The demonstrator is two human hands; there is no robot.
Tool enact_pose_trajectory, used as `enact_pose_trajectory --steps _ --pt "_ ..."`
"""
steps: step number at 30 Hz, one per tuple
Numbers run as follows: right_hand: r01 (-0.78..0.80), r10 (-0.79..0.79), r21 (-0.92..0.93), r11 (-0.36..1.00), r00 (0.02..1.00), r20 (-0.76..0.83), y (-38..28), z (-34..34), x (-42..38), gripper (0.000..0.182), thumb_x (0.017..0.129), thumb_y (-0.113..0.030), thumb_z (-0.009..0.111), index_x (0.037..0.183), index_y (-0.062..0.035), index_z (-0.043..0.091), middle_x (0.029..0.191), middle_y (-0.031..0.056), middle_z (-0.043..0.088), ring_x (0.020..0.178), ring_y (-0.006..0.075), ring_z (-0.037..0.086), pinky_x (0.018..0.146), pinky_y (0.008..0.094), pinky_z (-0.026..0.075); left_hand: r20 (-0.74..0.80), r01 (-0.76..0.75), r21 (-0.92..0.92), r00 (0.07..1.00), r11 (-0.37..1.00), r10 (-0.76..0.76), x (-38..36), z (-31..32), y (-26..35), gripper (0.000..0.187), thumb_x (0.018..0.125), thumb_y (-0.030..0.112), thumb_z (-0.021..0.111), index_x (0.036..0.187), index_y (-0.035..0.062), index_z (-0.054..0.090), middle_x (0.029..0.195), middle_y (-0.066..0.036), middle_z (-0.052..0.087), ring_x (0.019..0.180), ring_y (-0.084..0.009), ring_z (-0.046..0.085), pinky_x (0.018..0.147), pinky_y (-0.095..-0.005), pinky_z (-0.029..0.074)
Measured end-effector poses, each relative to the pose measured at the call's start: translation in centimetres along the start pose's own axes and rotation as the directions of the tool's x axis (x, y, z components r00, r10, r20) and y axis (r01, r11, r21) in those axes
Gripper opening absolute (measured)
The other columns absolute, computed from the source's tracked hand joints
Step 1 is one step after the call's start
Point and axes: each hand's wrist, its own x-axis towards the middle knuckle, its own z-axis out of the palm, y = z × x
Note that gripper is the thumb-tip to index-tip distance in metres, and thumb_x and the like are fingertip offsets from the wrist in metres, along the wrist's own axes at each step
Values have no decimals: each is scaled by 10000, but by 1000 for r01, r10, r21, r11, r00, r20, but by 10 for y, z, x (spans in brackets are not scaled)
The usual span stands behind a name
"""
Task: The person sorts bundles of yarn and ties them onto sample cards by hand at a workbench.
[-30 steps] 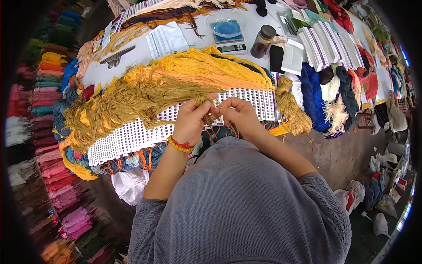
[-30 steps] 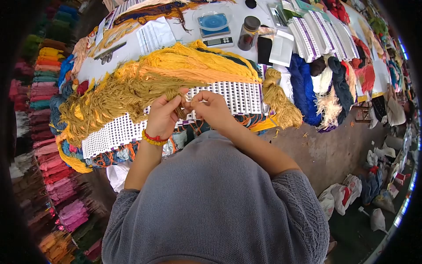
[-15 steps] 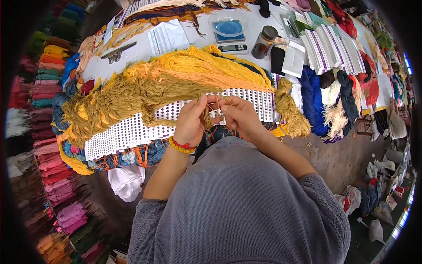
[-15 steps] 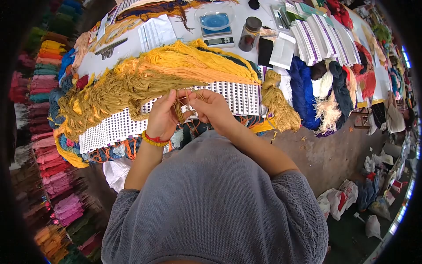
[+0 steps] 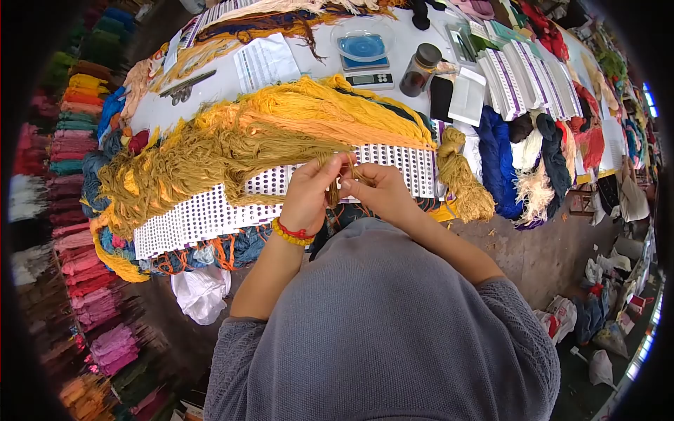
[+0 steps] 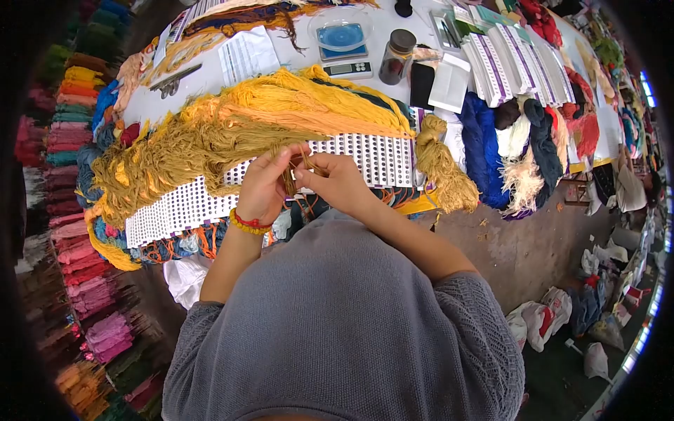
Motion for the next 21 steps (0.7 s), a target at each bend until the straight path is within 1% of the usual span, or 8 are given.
enact_pose_trajectory --steps 2,3,5,9,13,15,16,21 --pt "-45 48 -245 968 999 8 -8 -1 -1 168 818 -131 574 905 12 588 731 11 606 554 16 488 433 162 354 -8 -23 23 1000 999 23 1 -4 -1 229 869 186 497 983 -2 558 914 -61 588 765 -112 564 629 -232 491" --pt "-45 50 -245 968 999 13 -9 0 0 168 818 -131 574 905 12 588 731 11 606 554 16 488 433 162 354 -16 -25 33 1000 999 25 2 -6 0 198 855 165 517 955 1 566 888 -58 589 749 -112 564 628 -234 491" --pt "-75 76 7 997 997 -19 -10 4 2 182 831 -171 561 904 -6 588 717 11 610 486 12 420 429 158 348 -29 -28 41 999 999 30 2 -8 1 167 842 144 537 927 5 573 861 -55 590 732 -111 564 628 -235 491" --pt "-108 113 190 976 994 -15 -11 8 6 189 845 -164 532 918 4 578 698 29 605 467 23 419 412 160 332 -73 -73 -33 995 997 70 1 -6 5 144 849 149 525 898 22 571 836 -43 582 736 -101 559 623 -232 487" --pt "-154 160 258 954 987 -1 -11 7 8 179 850 -146 518 920 6 581 705 51 610 460 22 413 408 159 330 -71 -87 -113 994 990 79 4 -7 6 160 854 145 514 942 22 566 832 -39 581 735 -93 557 644 -240 491" --pt "-172 176 287 942 984 13 -11 5 9 166 841 -186 542 859 -31 598 663 -15 579 490 5 421 421 152 328 -85 -84 -108 994 991 75 5 -6 6 185 852 143 516 981 16 557 836 -39 581 739 -91 557 643 -236 491" --pt "-172 176 286 943 984 12 -11 5 10 166 841 -186 542 859 -31 598 663 -15 579 490 5 421 421 152 328 -100 -83 -102 992 991 73 6 -6 6 215 850 140 519 1019 10 549 840 -40 582 744 -90 557 642 -232 492" --pt "-165 171 169 972 985 -23 -9 5 11 170 832 -198 561 796 -36 596 585 -32 522 476 13 423 414 157 319 -67 -83 -76 995 994 78 10 -6 3 297 830 95 542 1110 5 503 850 -39 580 733 -85 558 622 -211 494"
